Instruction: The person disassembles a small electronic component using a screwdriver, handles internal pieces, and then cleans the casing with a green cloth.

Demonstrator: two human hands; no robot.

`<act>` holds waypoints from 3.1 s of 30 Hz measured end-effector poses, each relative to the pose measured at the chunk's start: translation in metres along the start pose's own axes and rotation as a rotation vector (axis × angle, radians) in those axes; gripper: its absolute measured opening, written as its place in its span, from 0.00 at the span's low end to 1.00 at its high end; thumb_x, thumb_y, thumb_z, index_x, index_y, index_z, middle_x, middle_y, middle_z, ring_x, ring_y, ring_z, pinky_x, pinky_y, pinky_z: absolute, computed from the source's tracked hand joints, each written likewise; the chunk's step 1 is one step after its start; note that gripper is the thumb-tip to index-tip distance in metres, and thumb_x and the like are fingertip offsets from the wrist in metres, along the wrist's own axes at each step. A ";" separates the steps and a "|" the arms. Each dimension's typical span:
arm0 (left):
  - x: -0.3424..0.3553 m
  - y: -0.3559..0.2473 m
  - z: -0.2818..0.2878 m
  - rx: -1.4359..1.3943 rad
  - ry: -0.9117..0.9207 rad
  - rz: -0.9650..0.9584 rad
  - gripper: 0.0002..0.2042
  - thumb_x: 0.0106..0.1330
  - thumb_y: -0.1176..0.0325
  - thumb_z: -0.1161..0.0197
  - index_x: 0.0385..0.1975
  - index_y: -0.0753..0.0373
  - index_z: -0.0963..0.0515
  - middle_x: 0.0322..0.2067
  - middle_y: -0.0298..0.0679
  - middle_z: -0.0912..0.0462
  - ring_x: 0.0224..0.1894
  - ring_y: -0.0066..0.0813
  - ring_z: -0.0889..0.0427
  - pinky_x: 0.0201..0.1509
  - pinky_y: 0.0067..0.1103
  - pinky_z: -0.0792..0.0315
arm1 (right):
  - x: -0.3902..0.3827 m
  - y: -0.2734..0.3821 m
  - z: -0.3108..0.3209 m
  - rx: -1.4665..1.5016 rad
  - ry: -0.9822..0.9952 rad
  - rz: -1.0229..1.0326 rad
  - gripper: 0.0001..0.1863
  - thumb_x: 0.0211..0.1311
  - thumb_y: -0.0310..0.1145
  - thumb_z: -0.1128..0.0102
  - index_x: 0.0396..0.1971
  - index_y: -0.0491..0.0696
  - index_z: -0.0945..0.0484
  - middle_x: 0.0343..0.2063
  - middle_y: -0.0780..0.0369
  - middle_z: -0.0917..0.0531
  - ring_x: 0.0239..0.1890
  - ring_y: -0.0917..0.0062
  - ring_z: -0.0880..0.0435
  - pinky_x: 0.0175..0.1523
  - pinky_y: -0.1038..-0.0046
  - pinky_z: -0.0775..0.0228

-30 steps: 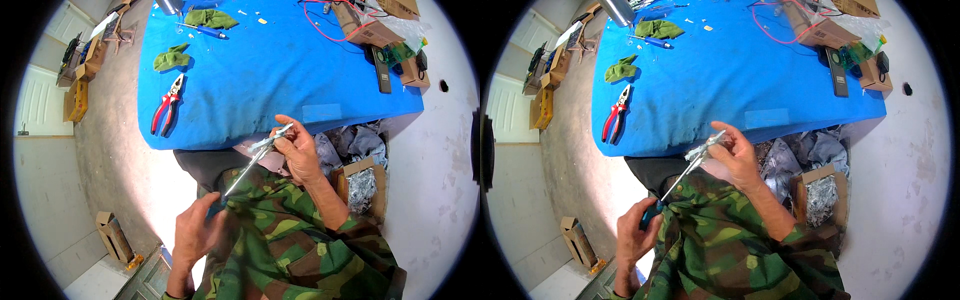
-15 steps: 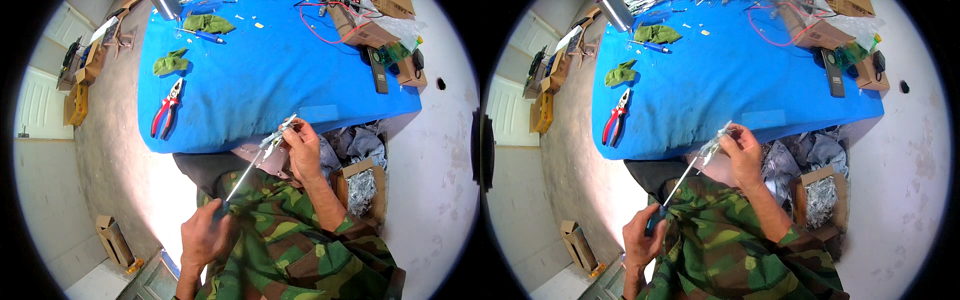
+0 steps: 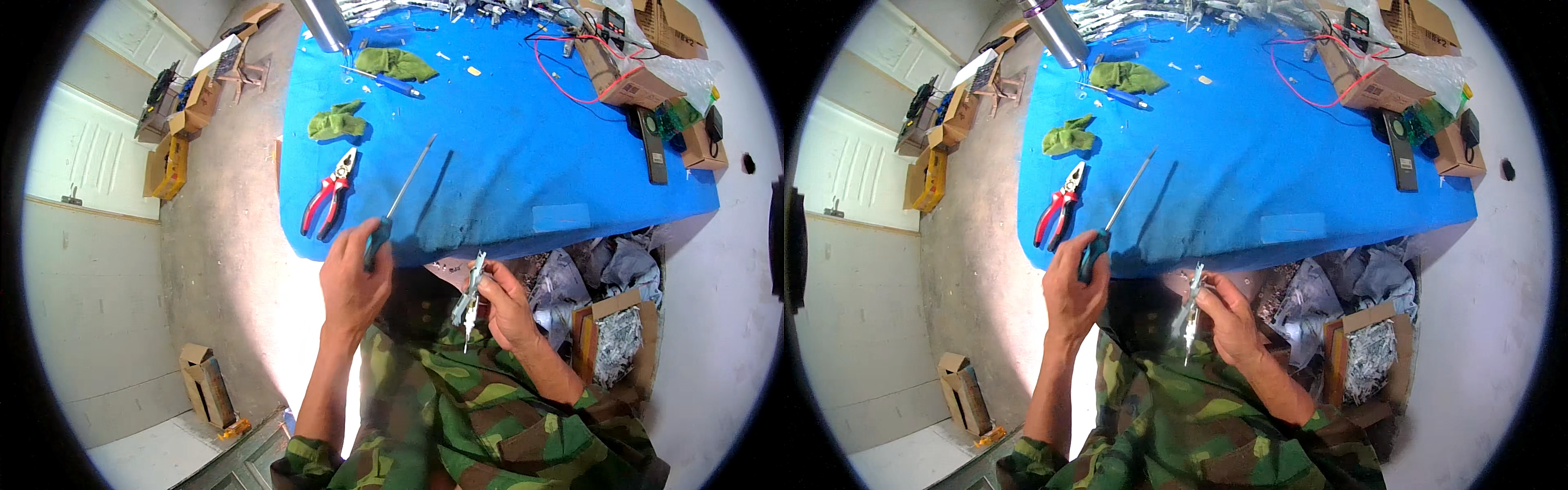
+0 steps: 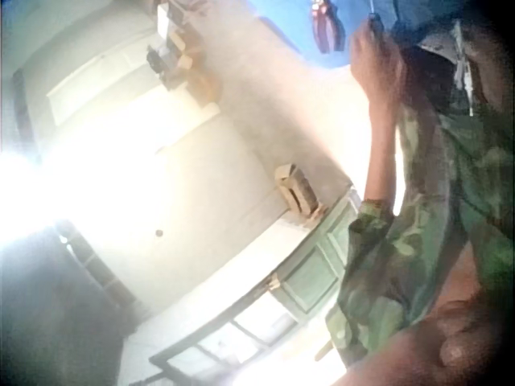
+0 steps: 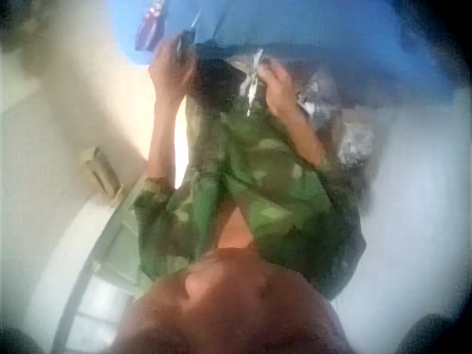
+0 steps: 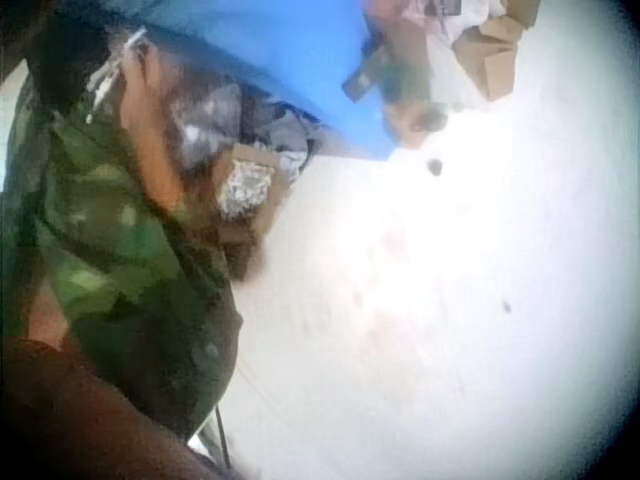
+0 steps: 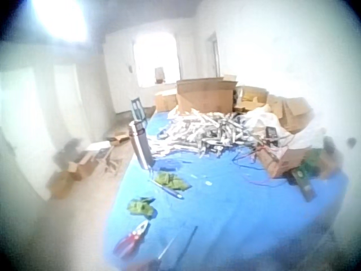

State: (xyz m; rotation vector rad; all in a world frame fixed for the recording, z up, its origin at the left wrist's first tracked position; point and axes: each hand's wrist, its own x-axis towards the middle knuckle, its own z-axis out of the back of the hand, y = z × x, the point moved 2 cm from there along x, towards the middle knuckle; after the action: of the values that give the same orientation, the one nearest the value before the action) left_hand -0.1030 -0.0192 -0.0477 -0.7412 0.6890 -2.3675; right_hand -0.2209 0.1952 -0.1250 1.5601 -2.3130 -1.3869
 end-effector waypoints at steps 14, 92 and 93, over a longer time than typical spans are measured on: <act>0.050 0.022 -0.024 0.287 -0.004 -0.139 0.17 0.61 0.72 0.25 0.50 0.63 0.17 0.45 0.46 0.13 0.51 0.46 0.16 0.54 0.34 0.21 | 0.016 0.038 0.000 -0.026 -0.123 0.054 0.17 0.80 0.36 0.46 0.59 0.41 0.25 0.37 0.62 0.16 0.32 0.83 0.18 0.36 0.78 0.21; -0.151 -0.021 0.046 -0.562 0.353 0.696 0.24 0.66 0.74 0.42 0.64 0.67 0.26 0.48 0.45 0.14 0.52 0.37 0.15 0.61 0.29 0.26 | 0.002 0.001 -0.087 -1.154 0.115 0.651 0.24 0.53 0.23 0.25 0.52 0.43 0.18 0.42 0.59 0.14 0.35 0.76 0.17 0.37 0.77 0.26; -0.151 -0.021 0.046 -0.560 0.354 0.683 0.25 0.66 0.74 0.42 0.65 0.67 0.27 0.49 0.46 0.14 0.52 0.37 0.16 0.61 0.29 0.26 | 0.002 0.001 -0.087 -1.148 0.117 0.659 0.24 0.53 0.23 0.25 0.52 0.43 0.18 0.42 0.59 0.14 0.36 0.75 0.17 0.37 0.76 0.26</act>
State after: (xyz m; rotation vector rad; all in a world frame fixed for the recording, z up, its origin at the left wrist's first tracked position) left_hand 0.0230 0.0777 -0.0537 -0.2164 1.5151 -1.6809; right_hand -0.1822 0.1376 -0.0724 0.4552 -1.2340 -1.7645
